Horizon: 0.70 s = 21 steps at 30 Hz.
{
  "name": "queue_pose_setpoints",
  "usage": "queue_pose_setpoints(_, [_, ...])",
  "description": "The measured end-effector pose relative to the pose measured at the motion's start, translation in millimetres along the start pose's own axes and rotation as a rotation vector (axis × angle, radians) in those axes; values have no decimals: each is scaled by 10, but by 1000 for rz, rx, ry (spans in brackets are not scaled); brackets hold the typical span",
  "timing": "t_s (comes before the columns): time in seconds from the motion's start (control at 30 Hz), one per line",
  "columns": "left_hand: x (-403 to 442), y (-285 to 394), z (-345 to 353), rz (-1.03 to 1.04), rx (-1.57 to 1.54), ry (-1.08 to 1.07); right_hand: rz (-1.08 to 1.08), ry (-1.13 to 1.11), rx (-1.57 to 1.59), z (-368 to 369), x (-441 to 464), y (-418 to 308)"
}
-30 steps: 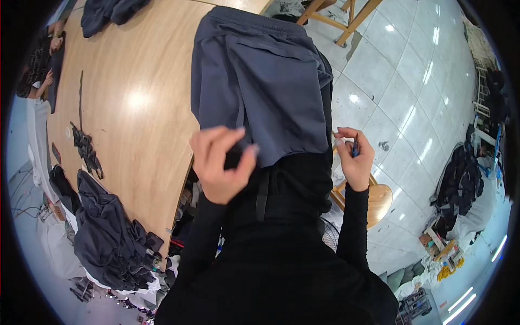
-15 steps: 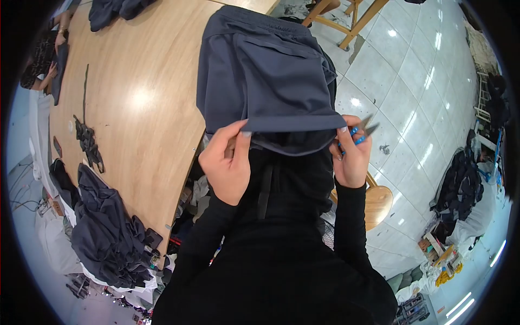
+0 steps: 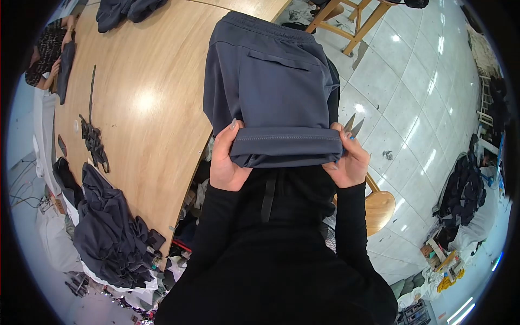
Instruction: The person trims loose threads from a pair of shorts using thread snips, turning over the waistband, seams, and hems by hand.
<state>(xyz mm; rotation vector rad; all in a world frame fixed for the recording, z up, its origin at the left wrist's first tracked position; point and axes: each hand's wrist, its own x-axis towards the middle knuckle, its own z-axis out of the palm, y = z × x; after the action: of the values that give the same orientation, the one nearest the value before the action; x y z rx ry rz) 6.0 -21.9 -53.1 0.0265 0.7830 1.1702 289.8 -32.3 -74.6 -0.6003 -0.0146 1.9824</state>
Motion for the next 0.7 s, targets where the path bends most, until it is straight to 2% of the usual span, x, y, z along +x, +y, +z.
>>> queue_pose_setpoints(0.13, [30, 39, -47, 55, 229, -61, -26, 32, -210, 140, -43, -40])
queue_pose_setpoints(0.2, [89, 81, -333, -14, 175, -258, -35, 60, -247, 143, -59, -53])
queue_pose_setpoints(0.27, [111, 92, -209, -46, 218, -319, -24, 61, -237, 140, -51, -70])
queue_pose_setpoints(0.33, [42, 1, 36, -40, 362, -239, -34, 51, -227, 178, -11, -70])
queue_pose_setpoints(0.47, [108, -128, 177, -108, 181, -369, -50, 80, -262, 219, 19, -71])
queue_pose_setpoints(0.7, [140, -142, 250, -137, 86, -417, -90, 106, -252, 140, -48, -67])
